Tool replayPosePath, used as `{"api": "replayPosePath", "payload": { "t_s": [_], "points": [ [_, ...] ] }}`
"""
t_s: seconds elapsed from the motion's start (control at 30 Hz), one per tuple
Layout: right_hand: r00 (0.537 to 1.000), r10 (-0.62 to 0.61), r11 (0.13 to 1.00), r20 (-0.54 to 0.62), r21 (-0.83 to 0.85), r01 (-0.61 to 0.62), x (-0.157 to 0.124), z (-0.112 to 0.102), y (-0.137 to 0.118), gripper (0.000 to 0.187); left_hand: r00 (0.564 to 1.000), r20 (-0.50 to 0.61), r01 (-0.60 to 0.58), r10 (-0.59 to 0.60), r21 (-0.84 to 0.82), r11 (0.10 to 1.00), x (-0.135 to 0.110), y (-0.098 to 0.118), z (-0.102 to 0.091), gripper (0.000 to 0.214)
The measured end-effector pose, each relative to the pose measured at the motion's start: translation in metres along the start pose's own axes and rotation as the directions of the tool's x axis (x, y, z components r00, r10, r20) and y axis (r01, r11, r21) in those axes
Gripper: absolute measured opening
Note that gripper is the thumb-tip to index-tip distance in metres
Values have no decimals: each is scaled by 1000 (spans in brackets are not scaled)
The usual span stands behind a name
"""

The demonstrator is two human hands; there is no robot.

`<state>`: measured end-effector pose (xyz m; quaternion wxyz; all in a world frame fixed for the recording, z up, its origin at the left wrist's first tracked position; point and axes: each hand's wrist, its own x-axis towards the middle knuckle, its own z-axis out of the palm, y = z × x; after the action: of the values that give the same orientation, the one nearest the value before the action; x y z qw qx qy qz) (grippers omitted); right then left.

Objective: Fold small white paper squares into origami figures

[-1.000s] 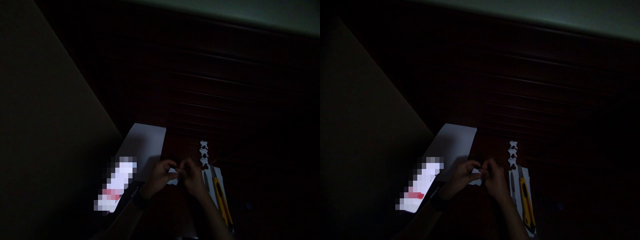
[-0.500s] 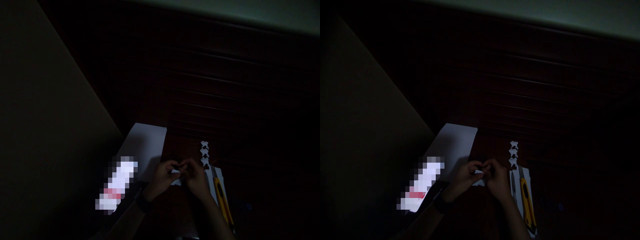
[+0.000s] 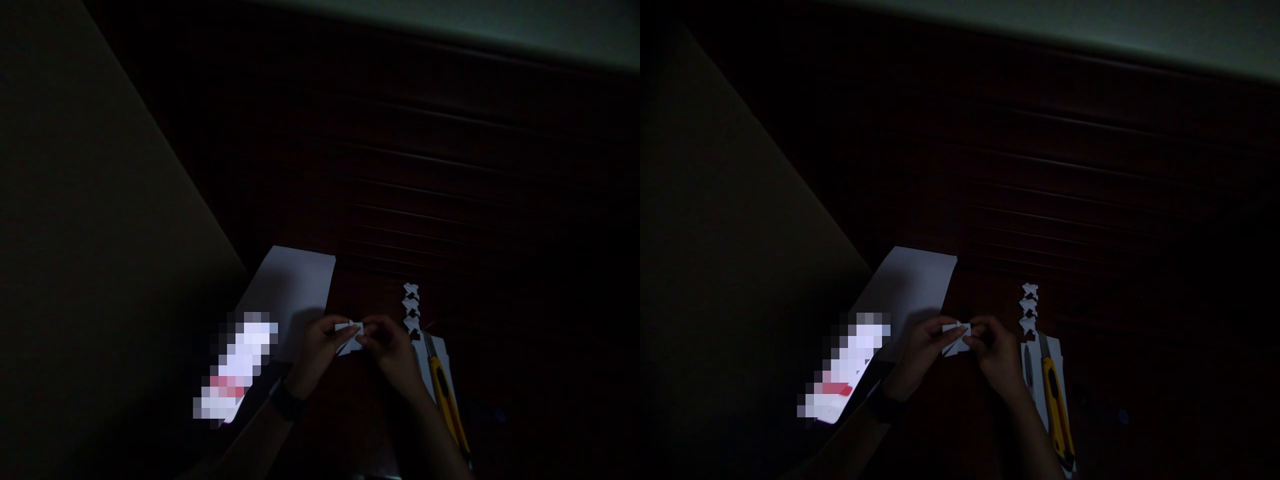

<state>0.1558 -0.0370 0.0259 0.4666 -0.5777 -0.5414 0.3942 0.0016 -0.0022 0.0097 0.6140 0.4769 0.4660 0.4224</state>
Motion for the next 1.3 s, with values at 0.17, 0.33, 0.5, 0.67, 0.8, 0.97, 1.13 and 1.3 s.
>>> {"api": "replayPosePath", "payload": {
  "t_s": [0.17,0.33,0.5,0.67,0.8,0.97,1.13,1.3],
  "points": [
    [1000,-1,1000,9,-22,1,1,1,3,18,999,-32,-6,8,86,996,-1,3,1,22],
    [999,-13,1000,50,20,12,0,0,-5,26,997,-74,11,-3,107,994,-3,6,0,20],
    [998,-17,999,65,32,15,-1,1,-5,20,995,-98,16,-7,84,996,-2,3,-2,18],
    [1000,0,997,-16,73,2,0,2,1,22,999,-41,-15,17,33,999,-3,5,1,22],
    [995,37,988,-93,150,-23,2,2,6,23,994,100,-31,46,-142,989,-6,9,2,37],
    [996,63,987,-63,152,-53,2,1,4,22,995,100,5,15,-202,979,-5,8,0,33],
    [997,53,992,-51,116,-47,1,2,0,26,995,102,14,8,-221,975,-4,4,-1,32],
    [996,14,1000,-85,0,-14,0,2,0,21,996,89,16,3,-204,979,-4,4,-1,31]
  ]
}}
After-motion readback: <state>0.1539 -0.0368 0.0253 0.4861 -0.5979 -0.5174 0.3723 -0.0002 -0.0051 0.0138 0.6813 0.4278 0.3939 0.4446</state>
